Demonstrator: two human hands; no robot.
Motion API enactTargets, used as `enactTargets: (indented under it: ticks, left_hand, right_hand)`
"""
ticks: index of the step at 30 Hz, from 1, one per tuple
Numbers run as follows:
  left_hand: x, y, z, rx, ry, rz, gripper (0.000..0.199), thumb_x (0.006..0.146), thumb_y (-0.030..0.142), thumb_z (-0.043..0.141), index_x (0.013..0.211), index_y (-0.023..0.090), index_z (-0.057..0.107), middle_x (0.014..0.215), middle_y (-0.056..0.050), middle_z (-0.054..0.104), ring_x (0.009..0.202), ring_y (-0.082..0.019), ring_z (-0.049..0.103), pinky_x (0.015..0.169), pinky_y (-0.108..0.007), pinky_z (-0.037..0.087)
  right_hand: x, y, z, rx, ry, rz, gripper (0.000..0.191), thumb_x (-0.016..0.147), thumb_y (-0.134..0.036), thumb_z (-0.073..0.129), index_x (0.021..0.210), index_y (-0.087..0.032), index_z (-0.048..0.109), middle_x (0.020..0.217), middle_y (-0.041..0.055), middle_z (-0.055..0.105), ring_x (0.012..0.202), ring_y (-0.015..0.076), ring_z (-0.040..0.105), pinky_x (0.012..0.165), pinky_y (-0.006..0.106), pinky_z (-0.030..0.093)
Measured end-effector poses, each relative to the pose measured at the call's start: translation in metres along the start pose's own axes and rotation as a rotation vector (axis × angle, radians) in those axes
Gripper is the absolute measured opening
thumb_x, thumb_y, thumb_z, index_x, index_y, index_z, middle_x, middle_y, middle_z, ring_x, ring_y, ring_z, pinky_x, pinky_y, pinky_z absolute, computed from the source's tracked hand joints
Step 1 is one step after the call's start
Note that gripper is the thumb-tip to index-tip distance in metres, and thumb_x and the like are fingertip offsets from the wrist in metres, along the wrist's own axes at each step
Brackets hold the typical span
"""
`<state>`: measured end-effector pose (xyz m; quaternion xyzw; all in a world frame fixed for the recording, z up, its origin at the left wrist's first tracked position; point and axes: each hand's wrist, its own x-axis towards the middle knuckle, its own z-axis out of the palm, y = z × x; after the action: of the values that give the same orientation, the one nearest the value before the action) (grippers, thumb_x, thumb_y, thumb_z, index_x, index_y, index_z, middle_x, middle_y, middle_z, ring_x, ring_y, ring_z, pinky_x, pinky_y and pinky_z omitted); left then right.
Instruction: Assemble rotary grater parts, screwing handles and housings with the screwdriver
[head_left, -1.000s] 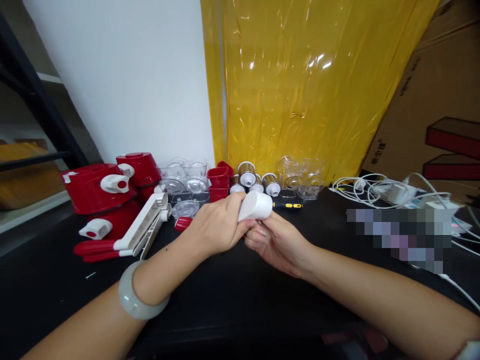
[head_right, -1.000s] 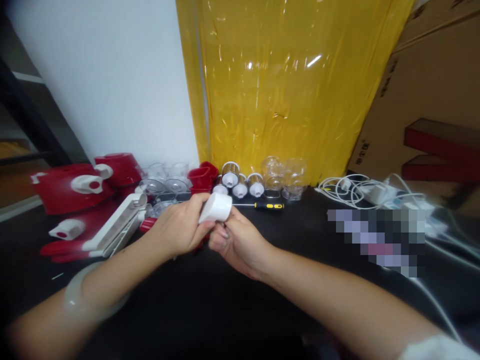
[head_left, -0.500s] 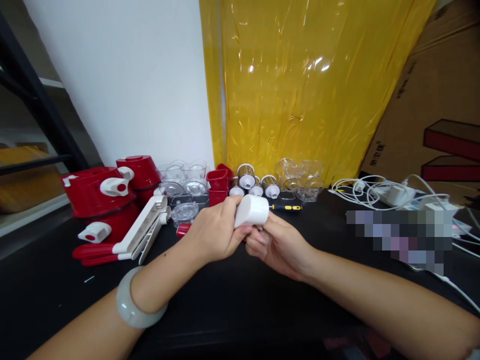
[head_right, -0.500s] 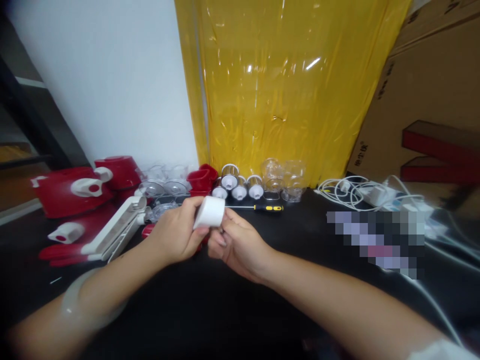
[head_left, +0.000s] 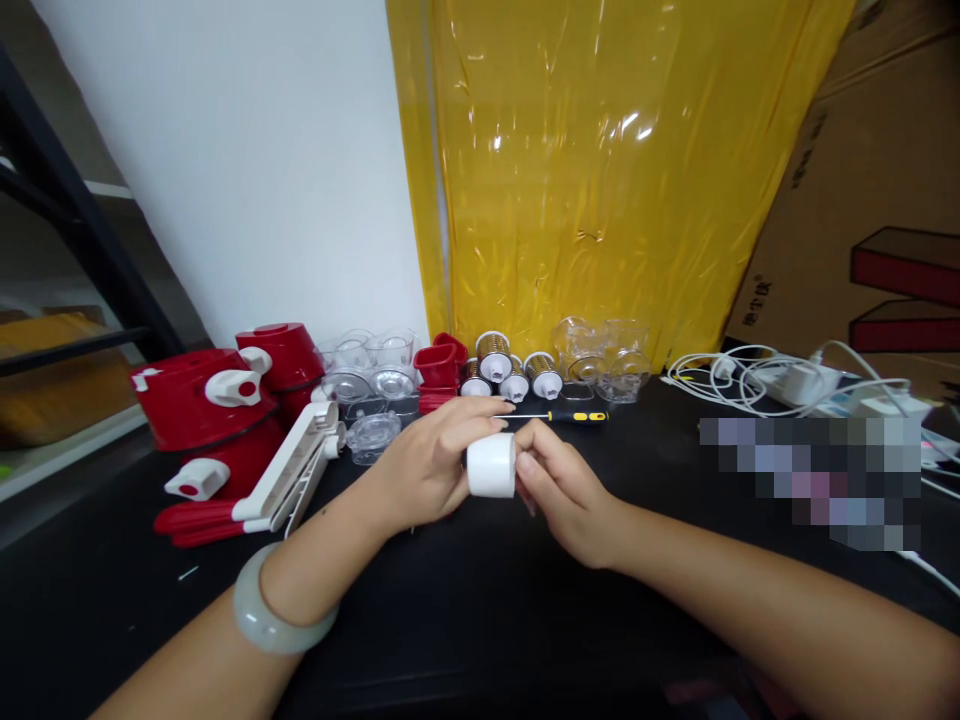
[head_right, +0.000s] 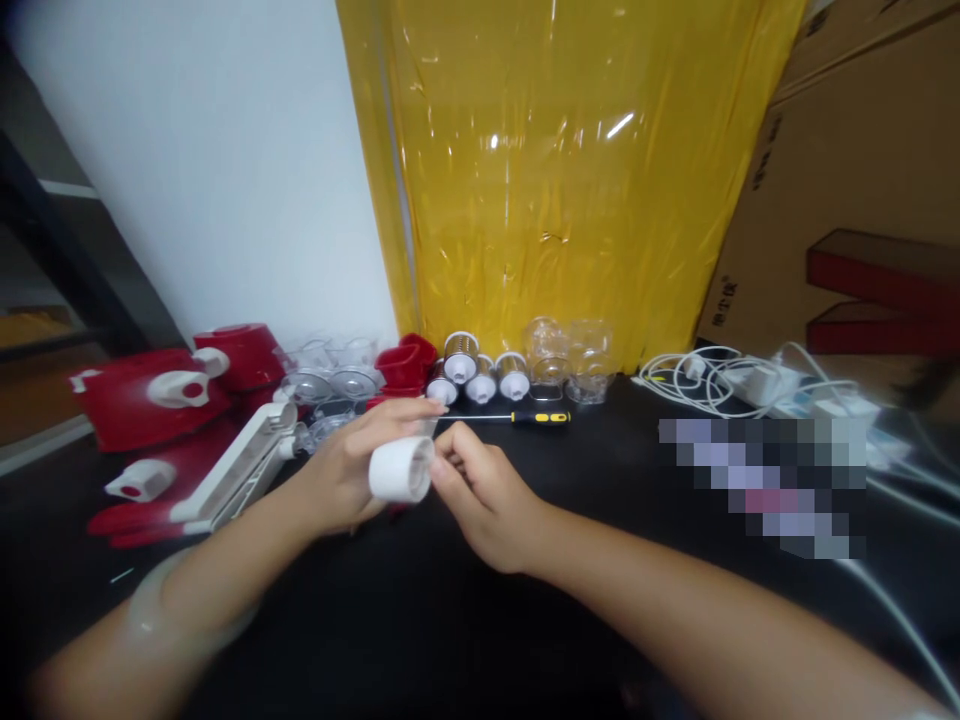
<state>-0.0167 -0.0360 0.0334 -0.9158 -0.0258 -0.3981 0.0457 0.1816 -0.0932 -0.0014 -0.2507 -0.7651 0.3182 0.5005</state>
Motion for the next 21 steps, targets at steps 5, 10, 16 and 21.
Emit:
enactTargets:
  ticks: [5,10,16,21]
  left_hand:
    - [0.001,0.004,0.003,0.001,-0.041,-0.017,0.043,0.089,0.018,0.054,0.130,0.020,0.043,0.125,-0.019,0.061,0.125,-0.030,0.054,0.096,-0.052,0.051]
    - [0.002,0.009,0.007,-0.018,-0.033,-0.037,0.047,0.089,0.015,0.054,0.133,0.022,0.039,0.125,-0.017,0.061,0.123,-0.027,0.057,0.095,-0.049,0.052]
    - [0.001,0.012,0.011,0.021,0.004,-0.028,0.048,0.088,0.016,0.053,0.132,0.023,0.036,0.131,-0.019,0.055,0.123,-0.027,0.056,0.091,-0.047,0.054]
    - [0.002,0.015,0.015,0.120,0.059,-0.053,0.048,0.085,0.013,0.052,0.131,0.018,0.038,0.120,-0.016,0.059,0.115,-0.026,0.058,0.091,-0.046,0.053]
  right_hand:
    - [0.002,-0.005,-0.006,-0.160,-0.025,-0.068,0.020,0.100,-0.032,0.038,0.084,-0.021,0.045,0.076,-0.0006,0.051,0.064,0.0116,0.042,0.063,0.027,0.035]
    - [0.003,-0.005,-0.008,-0.133,0.010,-0.087,0.023,0.101,-0.032,0.035,0.084,-0.021,0.045,0.079,0.0004,0.051,0.068,0.0129,0.043,0.064,0.027,0.034]
    - [0.003,-0.005,-0.008,-0.198,0.030,-0.103,0.021,0.100,-0.030,0.038,0.083,-0.022,0.048,0.077,0.0008,0.052,0.065,0.0134,0.043,0.063,0.028,0.034]
    - [0.007,-0.009,-0.008,-0.099,0.122,-0.026,0.027,0.096,-0.036,0.047,0.074,-0.021,0.049,0.069,-0.0006,0.049,0.061,0.0129,0.039,0.061,0.028,0.032]
